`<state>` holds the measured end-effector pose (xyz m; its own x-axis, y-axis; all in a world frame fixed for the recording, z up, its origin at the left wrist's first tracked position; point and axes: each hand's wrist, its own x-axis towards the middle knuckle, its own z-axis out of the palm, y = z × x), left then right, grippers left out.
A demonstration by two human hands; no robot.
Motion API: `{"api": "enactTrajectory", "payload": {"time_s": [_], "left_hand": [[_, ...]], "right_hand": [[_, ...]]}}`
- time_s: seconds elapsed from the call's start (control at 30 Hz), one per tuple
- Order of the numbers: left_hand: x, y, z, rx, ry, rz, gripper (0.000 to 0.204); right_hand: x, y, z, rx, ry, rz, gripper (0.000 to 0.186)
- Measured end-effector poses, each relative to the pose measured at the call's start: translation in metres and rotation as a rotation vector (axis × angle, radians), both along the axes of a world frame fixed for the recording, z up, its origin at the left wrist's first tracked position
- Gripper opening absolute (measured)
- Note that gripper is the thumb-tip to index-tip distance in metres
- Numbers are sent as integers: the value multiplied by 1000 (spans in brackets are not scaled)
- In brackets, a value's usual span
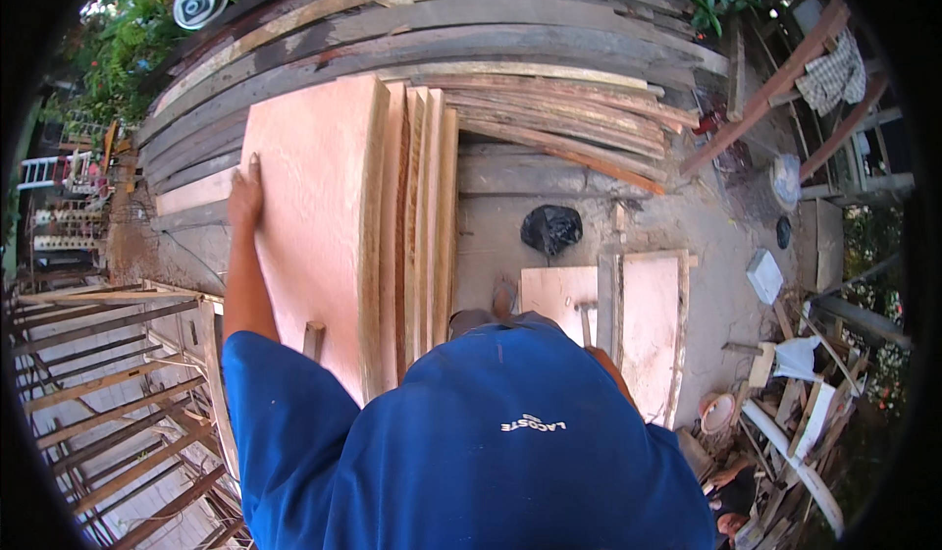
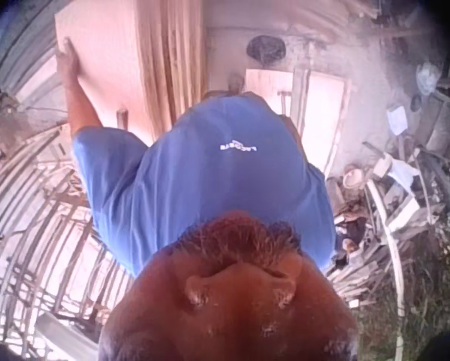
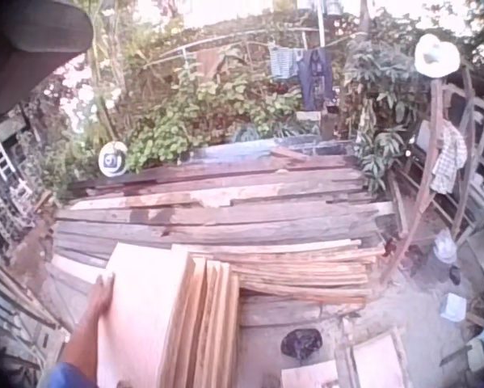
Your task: The person builds a wooden structure by positioning curved plywood panels and hammering nails through them into a wooden frame, periodically retrieving more nails from a plastic bag.
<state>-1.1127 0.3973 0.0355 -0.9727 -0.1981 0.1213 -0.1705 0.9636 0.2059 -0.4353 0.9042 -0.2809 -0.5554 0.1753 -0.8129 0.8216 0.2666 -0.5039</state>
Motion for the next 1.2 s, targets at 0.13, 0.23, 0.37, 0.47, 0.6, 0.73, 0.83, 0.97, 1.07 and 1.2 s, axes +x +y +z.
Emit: {"api": "enactTrajectory", "payload": {"time_s": [0.13,0.23,0.37,0.47,0.6,0.73,0.83,0.97,1.07,1.2], "left_hand": [[-12,33,4,-28,-153,123,115],[-12,35,5,-29,-118,155,115],[-10,15,-6,39,-70,201,110],[-3,35,5,51,-102,208,104],[4,34,7,67,-91,256,95],[22,33,2,135,57,229,69],[14,57,15,185,-17,306,58],[9,62,18,189,86,321,55],[19,46,10,108,-62,569,50],[7,58,17,78,7,460,50]], "right_hand": [[17,-6,-73,38,146,-74,45],[-37,9,-36,-27,74,-125,44],[-108,37,23,-80,8,-163,42],[-152,55,51,-92,-17,-164,40],[-222,87,75,-117,-40,-54,39],[-323,145,100,-137,-54,158,37],[-395,193,107,-153,-105,218,38],[-510,231,147,-102,-165,83,40],[-567,252,161,-46,-145,205,51],[-588,272,149,147,36,415,69]]}}
